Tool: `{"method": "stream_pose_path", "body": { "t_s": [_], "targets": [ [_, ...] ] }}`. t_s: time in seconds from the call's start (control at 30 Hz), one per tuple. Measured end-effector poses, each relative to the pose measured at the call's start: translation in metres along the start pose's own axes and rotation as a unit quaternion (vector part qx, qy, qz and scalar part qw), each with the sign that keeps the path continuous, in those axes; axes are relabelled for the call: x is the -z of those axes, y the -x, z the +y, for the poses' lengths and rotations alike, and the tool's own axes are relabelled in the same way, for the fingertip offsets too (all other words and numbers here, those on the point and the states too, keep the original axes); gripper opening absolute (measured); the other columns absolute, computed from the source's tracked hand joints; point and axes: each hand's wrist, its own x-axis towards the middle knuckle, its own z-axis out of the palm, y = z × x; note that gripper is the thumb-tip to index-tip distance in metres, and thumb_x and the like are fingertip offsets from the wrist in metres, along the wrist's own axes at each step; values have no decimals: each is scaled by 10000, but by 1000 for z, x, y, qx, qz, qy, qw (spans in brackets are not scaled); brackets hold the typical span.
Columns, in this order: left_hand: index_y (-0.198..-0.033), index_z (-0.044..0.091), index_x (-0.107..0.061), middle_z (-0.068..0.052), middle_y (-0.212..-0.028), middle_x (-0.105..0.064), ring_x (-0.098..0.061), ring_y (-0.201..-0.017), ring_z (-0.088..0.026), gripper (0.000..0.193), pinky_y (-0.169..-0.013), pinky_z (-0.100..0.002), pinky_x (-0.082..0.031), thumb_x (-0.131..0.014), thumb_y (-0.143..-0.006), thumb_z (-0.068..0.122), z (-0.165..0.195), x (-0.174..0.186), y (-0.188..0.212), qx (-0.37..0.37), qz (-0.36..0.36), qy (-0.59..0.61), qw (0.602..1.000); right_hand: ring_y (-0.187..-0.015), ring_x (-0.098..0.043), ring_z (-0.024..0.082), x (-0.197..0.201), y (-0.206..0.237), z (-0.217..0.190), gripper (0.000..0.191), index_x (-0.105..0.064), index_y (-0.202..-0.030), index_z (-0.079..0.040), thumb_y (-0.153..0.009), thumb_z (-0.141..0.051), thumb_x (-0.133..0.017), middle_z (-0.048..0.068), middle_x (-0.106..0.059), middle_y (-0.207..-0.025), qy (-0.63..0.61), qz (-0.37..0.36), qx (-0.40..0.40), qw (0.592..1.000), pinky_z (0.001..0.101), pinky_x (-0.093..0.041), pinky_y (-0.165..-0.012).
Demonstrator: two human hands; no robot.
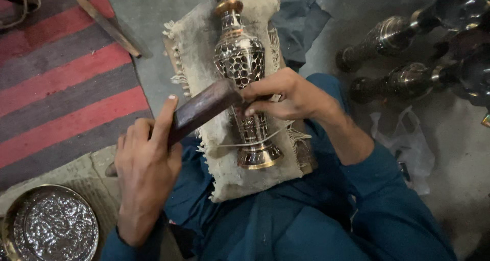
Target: The person uses a hammer and a small chisel to engrave a decorative pattern into a silver-colored metal vase. They repeatedly tap the chisel against the vase surface to create a textured design.
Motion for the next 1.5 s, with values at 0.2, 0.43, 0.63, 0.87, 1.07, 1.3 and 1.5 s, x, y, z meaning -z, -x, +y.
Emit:
{"method": "stream_pose_path", "body": {
  "t_s": [0.2,0.43,0.63,0.87,1.07,1.3,1.5],
  "targets": [
    [-1518,165,-402,-216,-1211,-627,-688,-1080,-400,835,-855,-464,-561,-734,-780,-38,-1,3,-1,9,26,221,975,-1010,-792,185,-10,6,-11,287,-694,-1227,-10,-949,-4,-767,102,-783,-1101,-43,91,-4,995,297,-661,-892],
    [-1524,115,-377,-238,-1287,-651,-701,-1143,-401,803,-905,-453,-572,-731,-819,-32,-8,-6,4,4,60,234,970,-995,-790,189,-7,4,-11,323,-676,-1264,12,-953,-24,-758,113,-780,-1098,-28,78,-5,997,308,-666,-882],
    [-1570,122,-289,-177,-1110,-657,-716,-964,-304,832,-804,-412,-579,-701,-861,-24,-9,-11,7,75,65,299,949,-977,-793,193,-9,6,-6,329,-679,-1254,5,-944,-50,-775,110,-784,-1083,-5,79,9,997,302,-677,-837],
    [-1537,175,-338,-126,-997,-601,-642,-910,-285,789,-845,-469,-554,-772,-888,65,-14,-14,-1,-80,84,17,993,-904,-797,174,-9,5,2,304,-696,-1225,-38,-935,-60,-782,90,-788,-1024,15,61,32,997,288,-683,-809],
    [-1521,200,-413,-103,-921,-586,-619,-904,-283,702,-875,-481,-506,-774,-931,83,-14,-13,-8,-76,77,4,994,-874,-794,159,-9,5,2,314,-702,-1233,-36,-927,-46,-774,75,-792,-1005,15,60,23,998,275,-671,-783],
    [-1459,203,-467,-117,-895,-595,-617,-890,-300,688,-845,-513,-488,-814,-875,96,-13,-4,-10,-83,74,-90,990,-878,-797,149,-9,5,-3,271,-719,-1204,-69,-939,-37,-766,58,-796,-996,12,58,7,998,274,-674,-782],
    [-1459,219,-489,-84,-884,-581,-589,-869,-269,632,-845,-482,-485,-803,-924,96,-17,-10,-14,-81,84,-92,989,-876,-798,151,-9,4,-3,313,-707,-1234,-57,-929,-35,-770,66,-794,-1013,15,55,-10,998,270,-680,-783]
  ]
}}
